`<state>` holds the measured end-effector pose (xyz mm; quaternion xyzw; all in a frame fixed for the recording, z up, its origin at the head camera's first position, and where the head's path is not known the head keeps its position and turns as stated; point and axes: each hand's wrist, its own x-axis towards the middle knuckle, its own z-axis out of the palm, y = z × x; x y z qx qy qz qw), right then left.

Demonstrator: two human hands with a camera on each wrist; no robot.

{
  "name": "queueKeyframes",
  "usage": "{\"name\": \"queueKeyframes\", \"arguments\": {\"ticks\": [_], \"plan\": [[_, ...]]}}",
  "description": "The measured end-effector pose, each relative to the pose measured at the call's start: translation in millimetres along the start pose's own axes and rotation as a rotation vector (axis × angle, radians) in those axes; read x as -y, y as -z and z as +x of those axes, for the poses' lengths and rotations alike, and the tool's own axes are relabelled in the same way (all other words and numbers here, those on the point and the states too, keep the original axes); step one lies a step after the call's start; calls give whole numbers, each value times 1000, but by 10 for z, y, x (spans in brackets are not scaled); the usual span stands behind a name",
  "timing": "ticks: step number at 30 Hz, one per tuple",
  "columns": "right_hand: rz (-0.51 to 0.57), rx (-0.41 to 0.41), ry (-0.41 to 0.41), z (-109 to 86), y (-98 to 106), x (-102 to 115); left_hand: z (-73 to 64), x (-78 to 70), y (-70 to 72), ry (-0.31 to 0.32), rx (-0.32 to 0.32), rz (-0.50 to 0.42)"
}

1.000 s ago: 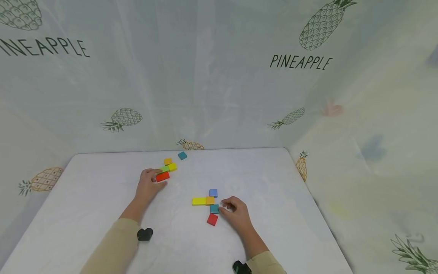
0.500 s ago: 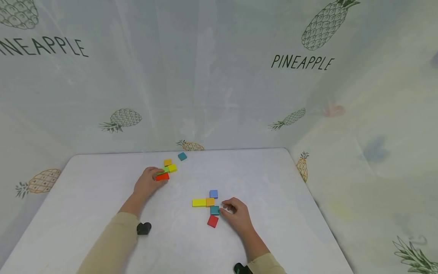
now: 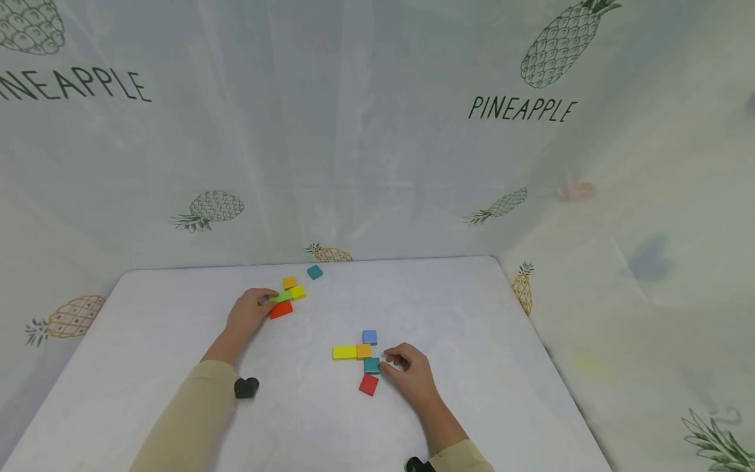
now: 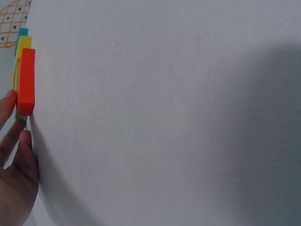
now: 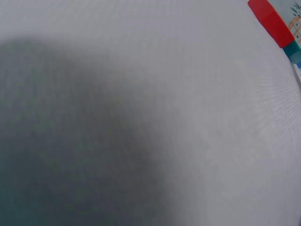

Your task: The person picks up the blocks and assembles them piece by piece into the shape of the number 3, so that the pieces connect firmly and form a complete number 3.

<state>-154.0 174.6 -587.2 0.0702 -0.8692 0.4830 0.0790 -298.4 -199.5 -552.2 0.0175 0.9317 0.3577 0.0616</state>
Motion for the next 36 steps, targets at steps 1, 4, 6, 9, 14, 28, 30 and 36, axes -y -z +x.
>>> {"name": "queueKeyframes", "arguments": {"ticks": [1,4,6,9,14,28,30,36], "plan": [[1,-1,3,0,1,-2,7,8,0,-1,-7,3],[4,-2,8,0,3,-3,27,30,4,7,-30,4],[2,-2,6,3,2,-8,38,40,11,19,-35,-4],[-4,1,2,5,0,-10,43,52,23,41,-29,0],[-7,6,-5,9,6,5,48,47,34,57,-16,11],[0,9,-10,11,5,-2,-47,-6,-41,101,-81,-81],[1,8,-9,14,3,-7,-57,-19,-60,109,-87,-107],[5,3,-9,14,3,4,-101,-66,-100,128,-83,-164]]}}
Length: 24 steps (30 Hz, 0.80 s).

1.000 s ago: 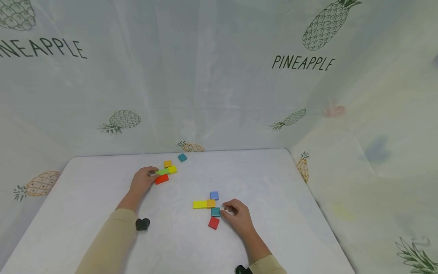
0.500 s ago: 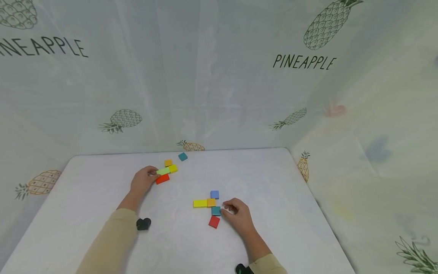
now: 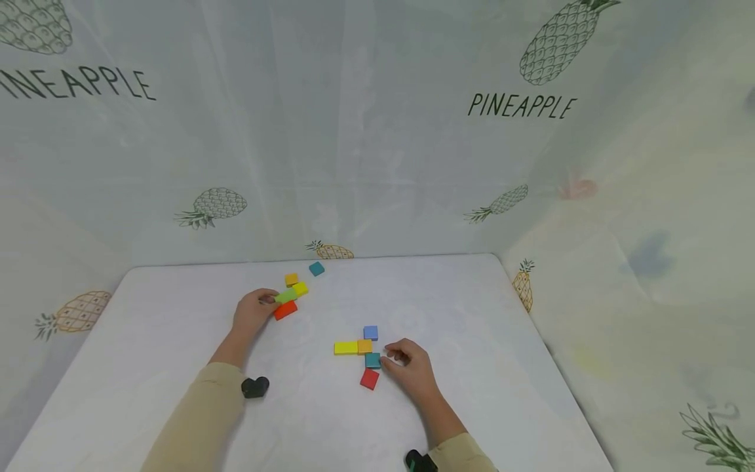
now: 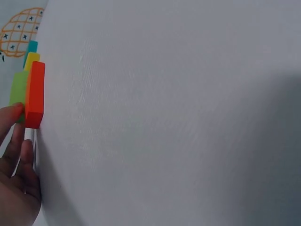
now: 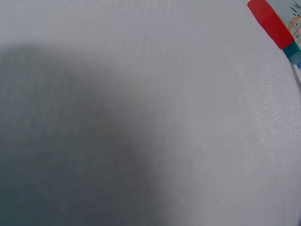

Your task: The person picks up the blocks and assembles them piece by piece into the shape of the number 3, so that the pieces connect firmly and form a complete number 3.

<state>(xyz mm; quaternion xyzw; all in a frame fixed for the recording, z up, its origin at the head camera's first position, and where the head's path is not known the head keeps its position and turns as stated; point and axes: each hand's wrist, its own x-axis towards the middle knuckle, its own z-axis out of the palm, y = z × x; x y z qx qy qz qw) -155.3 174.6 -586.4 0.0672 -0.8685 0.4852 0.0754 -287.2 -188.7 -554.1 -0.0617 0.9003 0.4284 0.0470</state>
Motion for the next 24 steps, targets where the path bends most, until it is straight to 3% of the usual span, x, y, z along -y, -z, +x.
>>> {"name": "queueKeyframes", "arguments": {"ticks": [12,24], "plan": [[7,-19,-14,-17,-5,19,-225,-163,-9,78,-13,-199],[26,-17,22,-27,-11,27,-674,-204,-170,50,-2,-328]]}}
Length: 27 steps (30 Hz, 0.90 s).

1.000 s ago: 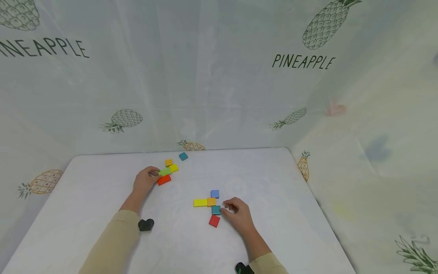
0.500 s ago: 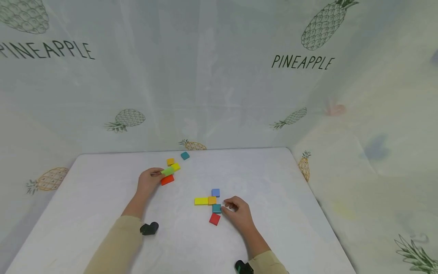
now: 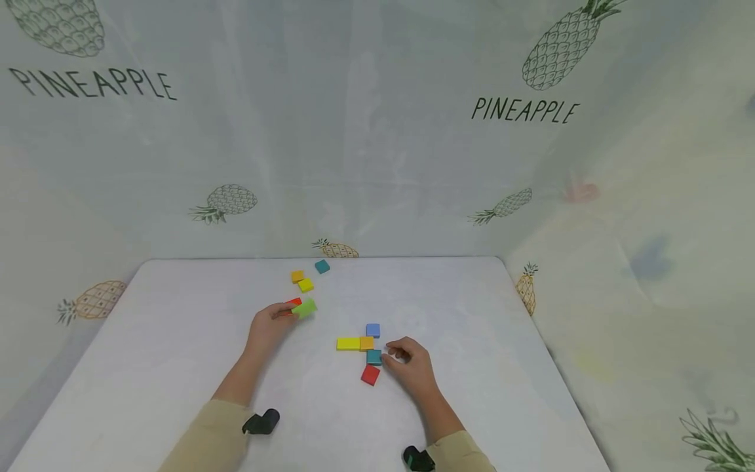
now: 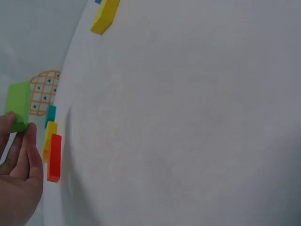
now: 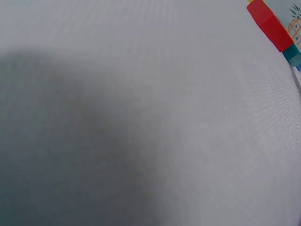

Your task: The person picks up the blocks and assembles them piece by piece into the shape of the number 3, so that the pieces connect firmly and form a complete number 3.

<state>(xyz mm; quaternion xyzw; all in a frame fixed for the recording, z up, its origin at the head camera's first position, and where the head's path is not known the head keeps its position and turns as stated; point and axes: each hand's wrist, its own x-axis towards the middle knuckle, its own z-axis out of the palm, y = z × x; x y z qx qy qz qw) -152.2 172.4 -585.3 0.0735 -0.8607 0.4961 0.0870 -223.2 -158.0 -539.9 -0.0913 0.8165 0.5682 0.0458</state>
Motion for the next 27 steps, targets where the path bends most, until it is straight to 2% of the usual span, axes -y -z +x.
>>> {"name": "queueKeyframes", "arguments": {"ticks": [12,17,23,27], "plan": [[-3,-5,-3,7,-13,14,-377,84,-300,94,43,-99],[-8,2,-24,22,-22,4,-511,103,-374,117,56,-144],[-14,15,-58,20,-22,16,-610,139,-443,92,94,-182],[-16,10,-38,17,-10,25,-670,148,-500,80,141,-143]]}}
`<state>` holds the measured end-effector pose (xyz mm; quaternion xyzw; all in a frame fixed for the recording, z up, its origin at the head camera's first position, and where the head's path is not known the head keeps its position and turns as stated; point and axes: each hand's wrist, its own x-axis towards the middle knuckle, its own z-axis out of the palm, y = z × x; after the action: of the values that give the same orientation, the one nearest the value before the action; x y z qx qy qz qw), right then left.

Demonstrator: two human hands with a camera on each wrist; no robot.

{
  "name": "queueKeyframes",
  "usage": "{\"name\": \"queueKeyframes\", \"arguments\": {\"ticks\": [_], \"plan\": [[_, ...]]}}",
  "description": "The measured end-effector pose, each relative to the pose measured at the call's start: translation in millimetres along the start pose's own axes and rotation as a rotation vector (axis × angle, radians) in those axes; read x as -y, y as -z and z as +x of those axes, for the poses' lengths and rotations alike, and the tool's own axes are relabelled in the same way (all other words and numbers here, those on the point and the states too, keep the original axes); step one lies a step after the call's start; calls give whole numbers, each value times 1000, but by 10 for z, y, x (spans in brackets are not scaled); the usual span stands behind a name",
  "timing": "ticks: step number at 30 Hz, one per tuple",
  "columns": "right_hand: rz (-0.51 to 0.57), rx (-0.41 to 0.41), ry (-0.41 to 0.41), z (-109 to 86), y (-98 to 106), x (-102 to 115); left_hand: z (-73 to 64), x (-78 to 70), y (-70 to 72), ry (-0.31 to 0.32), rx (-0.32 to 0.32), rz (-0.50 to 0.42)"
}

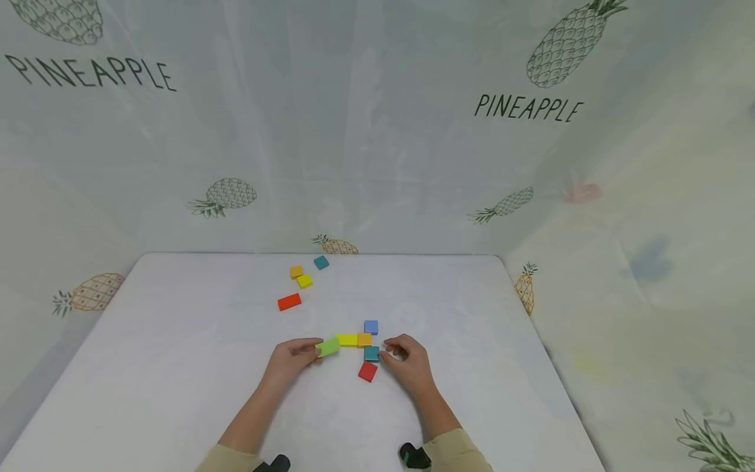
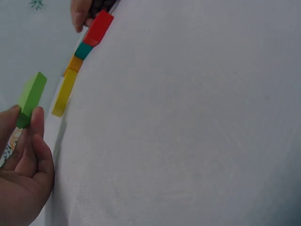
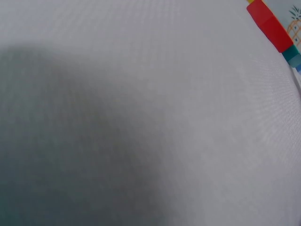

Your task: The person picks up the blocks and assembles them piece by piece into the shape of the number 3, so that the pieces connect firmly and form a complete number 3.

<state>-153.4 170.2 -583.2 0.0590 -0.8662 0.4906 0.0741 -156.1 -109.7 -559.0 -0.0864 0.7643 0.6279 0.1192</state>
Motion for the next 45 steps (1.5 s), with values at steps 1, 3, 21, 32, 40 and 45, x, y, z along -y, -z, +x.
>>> {"name": "queueKeyframes", "arguments": {"ticks": [1,3,21,32,40,45], "plan": [[4,-1,8,0,4,3,-12,-1,-14,-3,13,19],[10,-1,20,0,10,11,-34,-7,-41,-7,36,54],[3,12,2,27,-5,-11,-105,-62,-116,-48,260,226],[-10,7,-12,34,0,4,-90,-42,-145,-112,288,308],[-5,15,-22,13,2,-11,-86,-54,-145,-116,266,392],[-2,9,-11,7,-3,-25,-89,-41,-162,-177,255,539]]}}
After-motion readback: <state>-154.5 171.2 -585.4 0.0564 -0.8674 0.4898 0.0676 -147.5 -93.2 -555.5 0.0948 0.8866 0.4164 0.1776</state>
